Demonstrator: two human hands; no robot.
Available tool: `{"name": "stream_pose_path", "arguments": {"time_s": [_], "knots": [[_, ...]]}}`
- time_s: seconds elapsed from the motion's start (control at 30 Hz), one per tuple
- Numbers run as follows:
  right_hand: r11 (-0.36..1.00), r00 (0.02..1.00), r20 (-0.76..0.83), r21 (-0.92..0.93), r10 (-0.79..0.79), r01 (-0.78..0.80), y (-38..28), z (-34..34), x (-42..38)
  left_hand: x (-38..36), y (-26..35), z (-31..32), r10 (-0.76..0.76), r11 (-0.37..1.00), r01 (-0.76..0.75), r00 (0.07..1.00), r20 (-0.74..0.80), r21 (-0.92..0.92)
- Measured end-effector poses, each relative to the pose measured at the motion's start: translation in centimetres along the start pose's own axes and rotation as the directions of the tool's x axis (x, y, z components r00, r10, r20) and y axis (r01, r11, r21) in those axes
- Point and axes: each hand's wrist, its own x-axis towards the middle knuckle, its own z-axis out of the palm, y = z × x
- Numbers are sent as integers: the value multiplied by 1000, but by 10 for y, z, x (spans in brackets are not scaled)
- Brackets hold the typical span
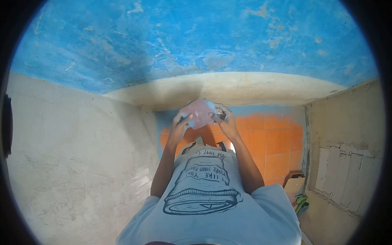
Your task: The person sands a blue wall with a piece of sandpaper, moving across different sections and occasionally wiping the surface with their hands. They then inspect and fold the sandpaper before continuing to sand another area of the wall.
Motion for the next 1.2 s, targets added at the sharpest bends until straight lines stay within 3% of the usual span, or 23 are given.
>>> {"name": "stream_pose_path", "arguments": {"time_s": [0.13,0.23,0.33,0.37,0.47,0.6,0.7,0.83,0.93,1.0,1.1,1.2], "knots": [[994,995,-64,90,73,-67,17,-35,-24,-24,-32,16,-77,997,78,994,-75,14],[821,996,11,565,87,-78,16,-18,-46,-35,-46,35,-47,995,64,980,-195,81],[867,985,-174,488,-19,102,9,10,-65,-44,-63,64,-26,991,58,970,-240,124],[918,966,-258,384,5,98,9,13,-72,-45,-71,70,-62,989,90,972,-225,116],[963,966,-252,269,55,15,19,-6,-76,-51,-81,73,-119,988,129,987,-110,83],[975,991,-133,221,31,-1,18,-23,-91,-54,-70,57,-12,1000,12,999,-29,3],[990,999,17,138,34,-36,-5,-16,-95,-39,-52,25,-126,991,125,992,14,55],[988,994,68,122,83,-91,8,18,-92,-50,6,7,-49,987,17,979,196,159],[990,989,91,71,117,-123,12,62,-86,-63,22,-35,20,962,-53,992,124,267],[992,985,116,0,127,-128,19,95,-81,-72,26,-69,31,991,-39,998,62,131],[950,945,173,96,277,-296,48,142,-75,-94,35,-117,104,991,-102,994,-21,87],[809,963,74,527,261,-260,61,216,-77,-111,54,-156,180,964,-150,976,-120,221]]}}
